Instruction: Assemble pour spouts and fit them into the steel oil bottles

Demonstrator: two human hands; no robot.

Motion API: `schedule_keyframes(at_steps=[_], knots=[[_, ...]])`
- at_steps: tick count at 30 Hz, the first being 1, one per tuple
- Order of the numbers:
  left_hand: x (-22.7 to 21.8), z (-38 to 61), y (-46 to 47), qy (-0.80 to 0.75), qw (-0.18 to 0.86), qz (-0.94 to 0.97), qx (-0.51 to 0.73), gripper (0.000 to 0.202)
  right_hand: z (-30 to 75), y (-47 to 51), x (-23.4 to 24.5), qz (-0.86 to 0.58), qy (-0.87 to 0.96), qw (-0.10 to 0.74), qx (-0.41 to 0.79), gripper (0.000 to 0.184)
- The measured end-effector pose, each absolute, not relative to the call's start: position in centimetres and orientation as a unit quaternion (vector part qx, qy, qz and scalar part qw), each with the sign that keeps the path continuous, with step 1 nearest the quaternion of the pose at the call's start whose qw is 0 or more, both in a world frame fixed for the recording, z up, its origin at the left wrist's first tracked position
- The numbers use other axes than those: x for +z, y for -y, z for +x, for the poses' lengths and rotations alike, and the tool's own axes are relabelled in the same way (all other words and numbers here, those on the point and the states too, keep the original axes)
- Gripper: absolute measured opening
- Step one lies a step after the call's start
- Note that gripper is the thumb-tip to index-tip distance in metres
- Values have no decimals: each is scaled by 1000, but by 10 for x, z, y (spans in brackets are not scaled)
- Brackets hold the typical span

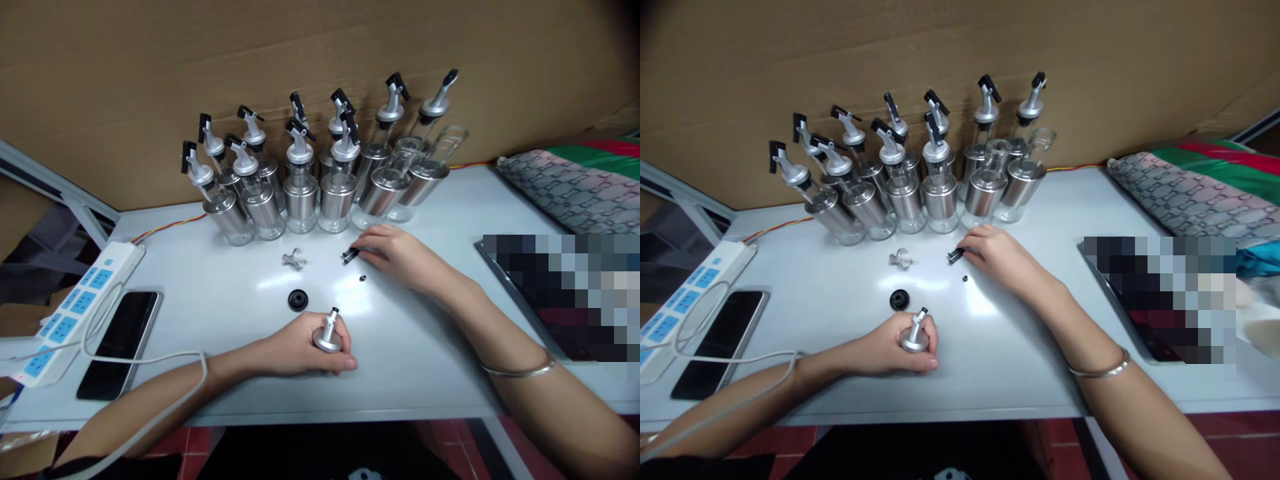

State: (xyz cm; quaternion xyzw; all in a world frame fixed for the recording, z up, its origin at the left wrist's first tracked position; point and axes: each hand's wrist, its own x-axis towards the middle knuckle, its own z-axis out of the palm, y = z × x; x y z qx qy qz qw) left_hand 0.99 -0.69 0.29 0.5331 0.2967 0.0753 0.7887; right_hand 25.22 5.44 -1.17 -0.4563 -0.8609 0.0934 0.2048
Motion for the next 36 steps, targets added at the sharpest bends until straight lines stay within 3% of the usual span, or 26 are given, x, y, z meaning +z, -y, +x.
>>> schedule_keyframes(at_steps=[12, 19, 36], knots=[[3, 9, 6, -287, 791, 535, 77, 35, 251, -52, -6, -460, 858, 194, 120, 17], [2, 9, 6, -292, 787, 539, 76, 30, 249, -49, -1, -459, 854, 197, 142, 26], [3, 10, 7, -285, 795, 530, 82, 32, 241, -47, -3, -478, 848, 179, 144, 18]])
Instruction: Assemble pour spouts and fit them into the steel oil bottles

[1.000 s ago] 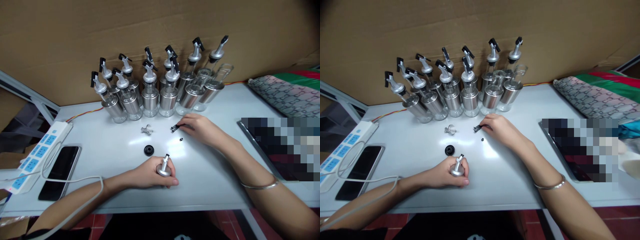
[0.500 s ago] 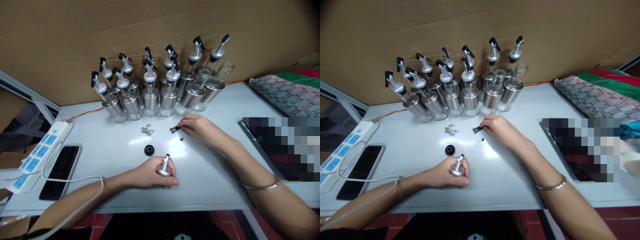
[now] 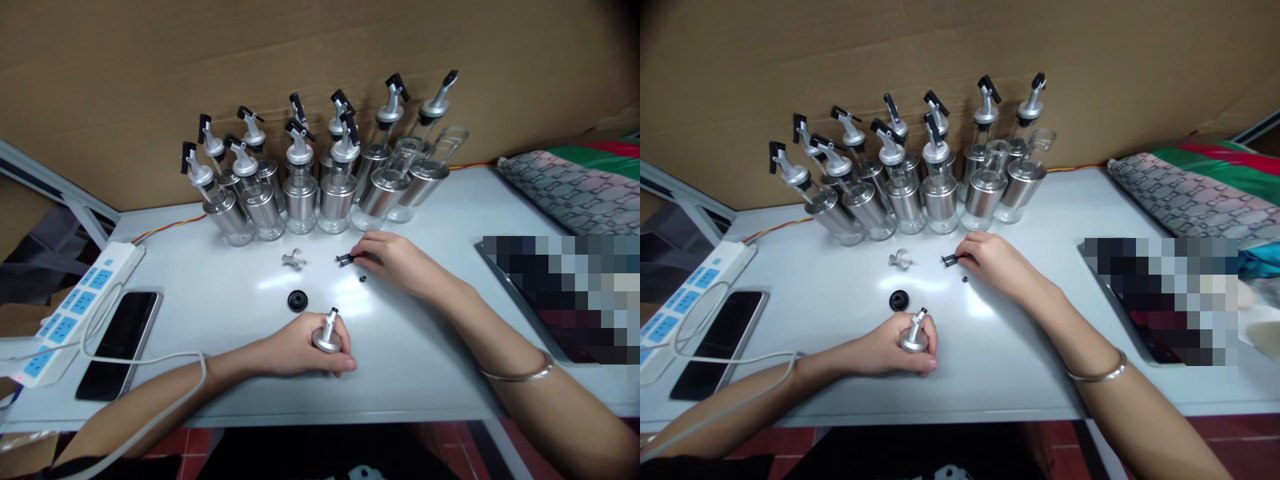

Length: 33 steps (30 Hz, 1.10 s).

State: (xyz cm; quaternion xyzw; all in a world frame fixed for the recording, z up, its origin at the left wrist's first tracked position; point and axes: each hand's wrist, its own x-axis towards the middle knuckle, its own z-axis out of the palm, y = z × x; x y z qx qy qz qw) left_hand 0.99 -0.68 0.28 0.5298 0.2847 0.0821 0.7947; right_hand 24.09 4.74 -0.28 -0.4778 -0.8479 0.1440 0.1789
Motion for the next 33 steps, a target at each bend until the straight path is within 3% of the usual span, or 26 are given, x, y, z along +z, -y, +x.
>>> schedule_keyframes(at_steps=[10, 12, 15, 19, 27, 33], knots=[[2, 10, 7, -298, 804, 503, 106, 38, 234, -44, 2, -548, 813, 181, 81, 12], [1, 10, 8, -295, 813, 488, 119, 39, 230, -39, 9, -545, 797, 229, 122, 14], [-2, 10, 9, -285, 821, 478, 126, 40, 219, -27, 23, -484, 773, 295, 284, 20], [-8, 9, 10, -272, 827, 472, 142, 45, 205, -14, 33, -392, 774, 249, 430, 22], [-13, 12, 8, -255, 832, 473, 140, 61, 202, -13, 25, -344, 793, 244, 439, 21], [-13, 12, 9, -251, 837, 469, 131, 60, 201, -10, 27, -345, 806, 217, 428, 27]])
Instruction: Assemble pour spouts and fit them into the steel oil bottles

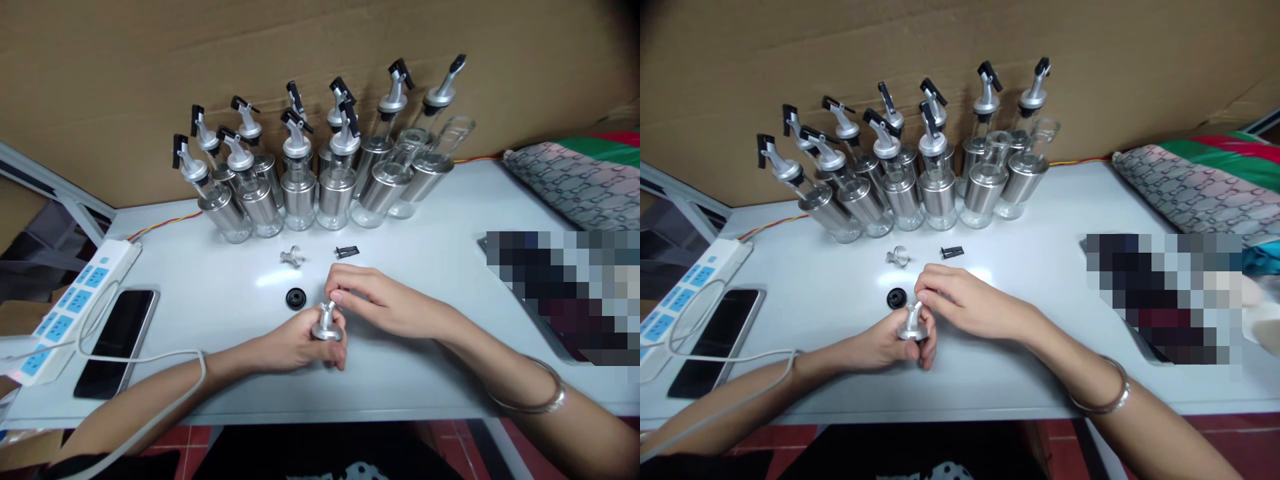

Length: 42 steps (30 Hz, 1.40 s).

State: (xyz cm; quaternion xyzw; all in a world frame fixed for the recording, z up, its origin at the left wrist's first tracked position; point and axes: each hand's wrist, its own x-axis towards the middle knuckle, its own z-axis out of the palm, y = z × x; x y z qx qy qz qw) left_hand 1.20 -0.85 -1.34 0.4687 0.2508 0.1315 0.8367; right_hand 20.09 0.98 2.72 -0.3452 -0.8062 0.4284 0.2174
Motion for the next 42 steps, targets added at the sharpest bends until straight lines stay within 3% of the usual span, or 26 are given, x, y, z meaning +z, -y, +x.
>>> schedule_keyframes(at_steps=[8, 27, 35, 42], knots=[[-12, 12, 8, -245, 836, 475, 122, 59, 198, -5, 26, -369, 813, 179, 413, 35], [-6, 12, 7, -272, 806, 515, 104, 51, 195, -5, 22, -383, 840, 174, 344, 36], [-13, 9, 8, -241, 814, 509, 141, 53, 196, -5, 28, -349, 820, 222, 396, 32], [-10, 9, 5, -235, 808, 526, 128, 44, 195, -6, 25, -361, 824, 248, 359, 30]])
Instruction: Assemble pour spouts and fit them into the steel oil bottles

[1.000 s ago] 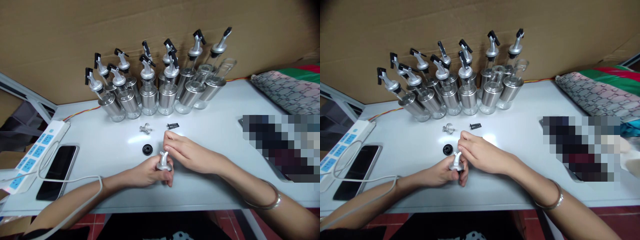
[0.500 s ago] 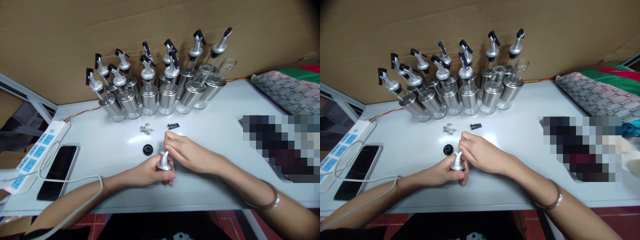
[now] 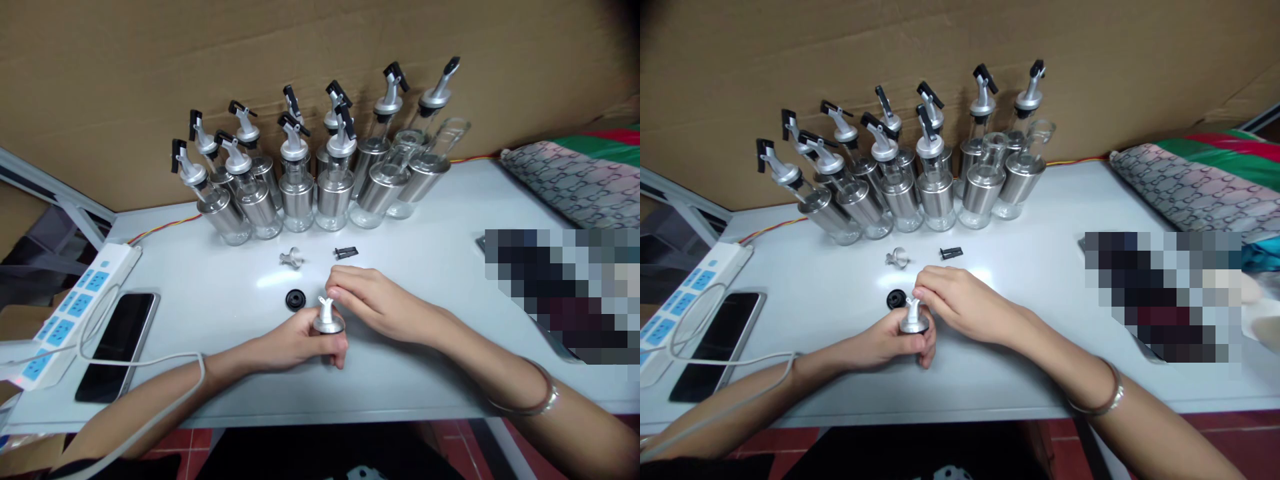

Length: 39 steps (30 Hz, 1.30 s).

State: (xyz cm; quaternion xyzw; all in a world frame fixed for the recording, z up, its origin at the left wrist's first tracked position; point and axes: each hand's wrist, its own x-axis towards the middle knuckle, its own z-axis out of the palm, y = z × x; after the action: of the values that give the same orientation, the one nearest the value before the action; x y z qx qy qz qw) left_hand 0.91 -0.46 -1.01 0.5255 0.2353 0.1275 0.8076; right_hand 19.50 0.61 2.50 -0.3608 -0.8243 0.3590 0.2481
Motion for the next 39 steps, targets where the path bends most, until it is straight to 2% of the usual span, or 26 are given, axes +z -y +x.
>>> schedule_keyframes(at_steps=[9, 19, 24, 27, 34, 39], knots=[[-3, 9, 3, -252, 786, 554, 110, 40, 192, -6, 23, -372, 846, 228, 306, 33], [-6, 10, 6, -264, 810, 503, 145, 35, 194, -7, 25, -381, 837, 226, 322, 36], [-7, 10, 6, -270, 818, 484, 151, 36, 199, -7, 31, -381, 804, 230, 394, 16], [-8, 10, 4, -269, 818, 484, 157, 36, 200, -6, 35, -387, 788, 209, 430, 17], [-9, 12, 2, -245, 824, 490, 144, 52, 200, -7, 30, -335, 811, 227, 423, 17], [-4, 14, 4, -263, 795, 530, 136, 46, 200, -6, 28, -332, 793, 244, 449, 13]])
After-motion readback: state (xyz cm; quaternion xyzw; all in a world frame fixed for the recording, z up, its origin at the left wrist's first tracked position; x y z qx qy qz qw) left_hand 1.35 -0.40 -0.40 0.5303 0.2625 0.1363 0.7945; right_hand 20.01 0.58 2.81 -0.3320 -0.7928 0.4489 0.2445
